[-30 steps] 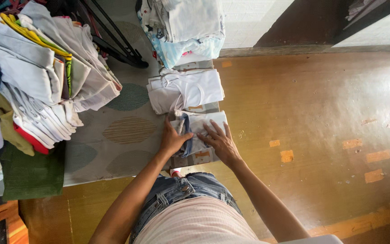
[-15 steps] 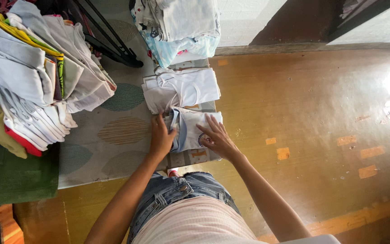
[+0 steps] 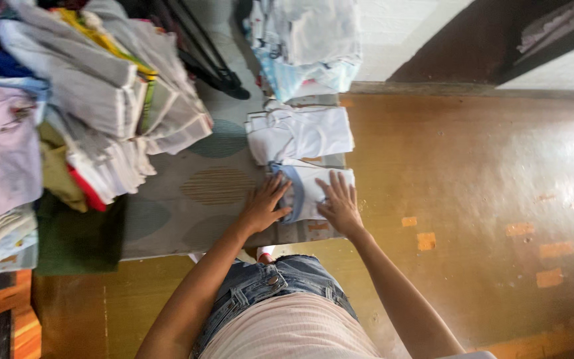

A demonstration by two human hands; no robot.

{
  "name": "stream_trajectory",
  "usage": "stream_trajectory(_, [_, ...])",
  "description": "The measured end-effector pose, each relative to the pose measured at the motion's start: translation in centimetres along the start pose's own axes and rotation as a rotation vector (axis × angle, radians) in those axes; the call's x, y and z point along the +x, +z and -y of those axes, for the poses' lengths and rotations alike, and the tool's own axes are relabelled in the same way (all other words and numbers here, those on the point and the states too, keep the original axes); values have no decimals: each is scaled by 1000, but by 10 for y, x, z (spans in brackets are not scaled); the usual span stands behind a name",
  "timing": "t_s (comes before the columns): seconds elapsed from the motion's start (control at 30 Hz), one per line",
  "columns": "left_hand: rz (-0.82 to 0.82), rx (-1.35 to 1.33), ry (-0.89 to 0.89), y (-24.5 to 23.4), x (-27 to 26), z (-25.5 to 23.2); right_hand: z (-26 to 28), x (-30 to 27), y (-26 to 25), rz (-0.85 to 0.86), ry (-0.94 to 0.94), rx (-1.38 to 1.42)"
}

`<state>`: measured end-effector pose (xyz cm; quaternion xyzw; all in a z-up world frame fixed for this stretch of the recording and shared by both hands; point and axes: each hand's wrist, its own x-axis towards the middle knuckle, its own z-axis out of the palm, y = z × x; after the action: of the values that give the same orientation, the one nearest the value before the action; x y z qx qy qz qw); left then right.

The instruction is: The person sorts a pile of clothes on a table, picking up individual items, folding them, and placing them into separate stacks.

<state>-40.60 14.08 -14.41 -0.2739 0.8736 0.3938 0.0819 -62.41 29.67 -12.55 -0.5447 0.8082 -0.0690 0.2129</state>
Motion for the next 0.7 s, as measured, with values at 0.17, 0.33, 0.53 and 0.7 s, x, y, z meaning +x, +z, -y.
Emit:
stream_trajectory(0.17, [-155, -401, 104, -25, -40, 32, 26, 12, 22, -232, 120, 243])
stream_trajectory(0.33, [-283, -631, -150, -86, -134, 65, 129, 30, 17, -332, 96, 480])
stream_trajectory(0.53, [-742, -636, -258, -168, -246, 123, 296, 53, 3, -208, -137, 689])
stream_trajectory(0.7, [-1092, -588, -233, -224, -318, 166, 404, 63, 1, -35, -308, 823])
